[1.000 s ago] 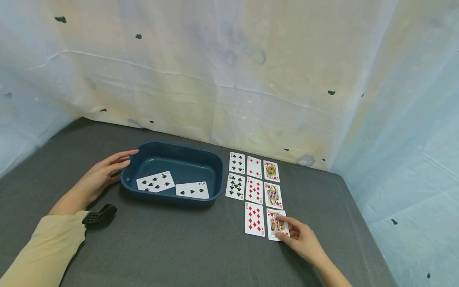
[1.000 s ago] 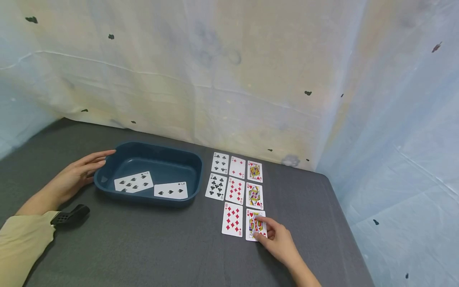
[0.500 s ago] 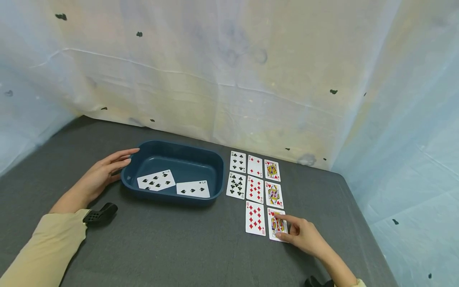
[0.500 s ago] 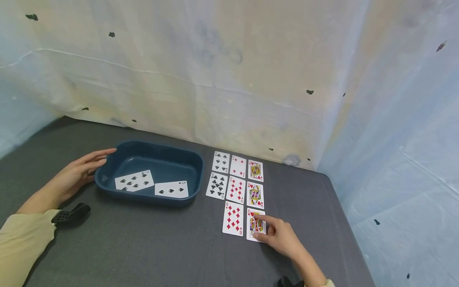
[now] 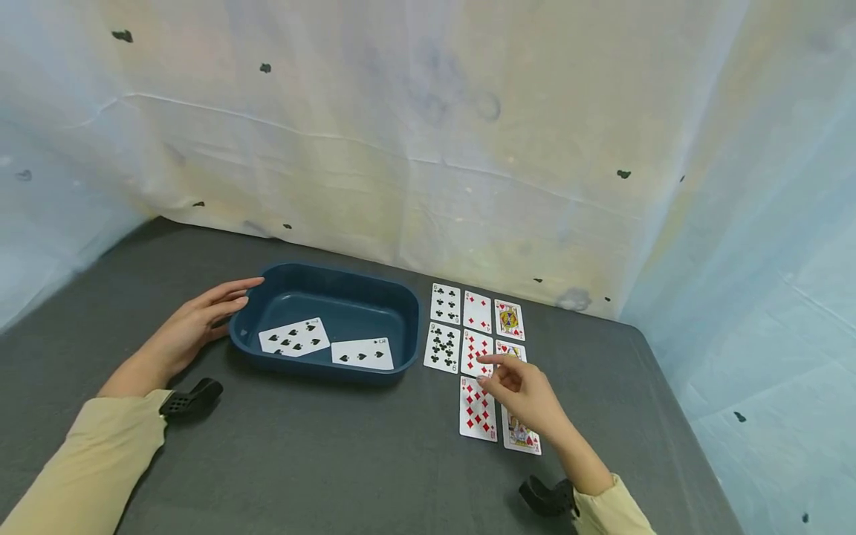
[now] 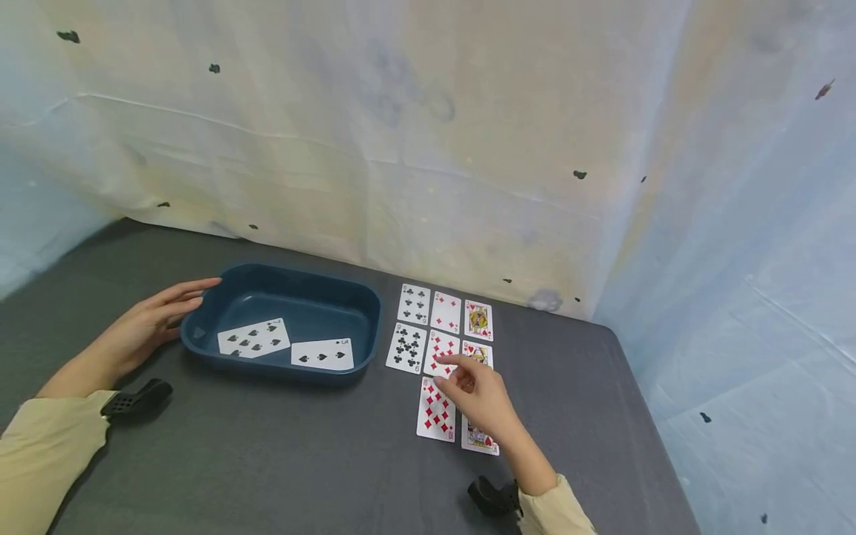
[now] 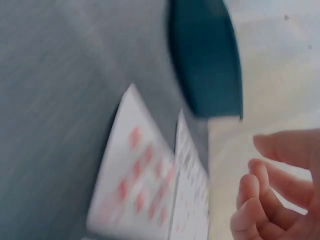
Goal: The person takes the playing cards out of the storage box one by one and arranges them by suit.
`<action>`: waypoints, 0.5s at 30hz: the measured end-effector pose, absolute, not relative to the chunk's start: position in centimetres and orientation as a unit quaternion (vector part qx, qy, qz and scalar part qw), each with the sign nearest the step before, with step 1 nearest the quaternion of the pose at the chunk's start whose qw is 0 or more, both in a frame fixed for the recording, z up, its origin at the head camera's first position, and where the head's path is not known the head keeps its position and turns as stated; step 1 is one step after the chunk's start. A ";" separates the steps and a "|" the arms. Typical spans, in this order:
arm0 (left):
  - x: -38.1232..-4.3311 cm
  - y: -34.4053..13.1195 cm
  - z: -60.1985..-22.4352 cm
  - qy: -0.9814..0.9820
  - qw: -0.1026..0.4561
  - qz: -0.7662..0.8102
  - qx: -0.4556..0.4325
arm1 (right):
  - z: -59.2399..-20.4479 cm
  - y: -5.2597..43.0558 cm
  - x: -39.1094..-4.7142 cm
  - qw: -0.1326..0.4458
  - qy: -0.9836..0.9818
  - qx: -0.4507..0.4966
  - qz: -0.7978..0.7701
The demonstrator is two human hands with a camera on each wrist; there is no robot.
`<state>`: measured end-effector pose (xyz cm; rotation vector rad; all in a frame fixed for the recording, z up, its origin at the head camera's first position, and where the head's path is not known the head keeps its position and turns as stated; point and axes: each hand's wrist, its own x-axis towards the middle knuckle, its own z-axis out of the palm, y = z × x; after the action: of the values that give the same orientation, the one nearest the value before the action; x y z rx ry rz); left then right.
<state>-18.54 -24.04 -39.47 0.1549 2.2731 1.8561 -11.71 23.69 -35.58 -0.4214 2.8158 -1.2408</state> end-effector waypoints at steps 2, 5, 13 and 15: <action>-18.5 -24.0 -39.4 0.770 0.101 0.628 0.052 | -35.4 22.3 -12.5 0.009 0.896 -0.136 -0.422; -18.5 -23.9 -39.4 0.772 0.100 0.626 0.048 | -34.9 20.3 -13.5 0.008 0.882 -0.132 -0.453; -18.5 -23.8 -39.3 0.771 0.101 0.628 0.044 | -33.8 15.1 -15.7 0.018 0.845 -0.152 -0.513; -18.5 -23.8 -39.4 0.769 0.099 0.630 0.044 | -33.6 13.8 -16.1 0.032 0.833 -0.166 -0.526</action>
<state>-18.54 -23.76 -39.44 0.1296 2.2740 1.8629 -16.15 13.83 -33.64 -0.5114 2.5648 -1.6205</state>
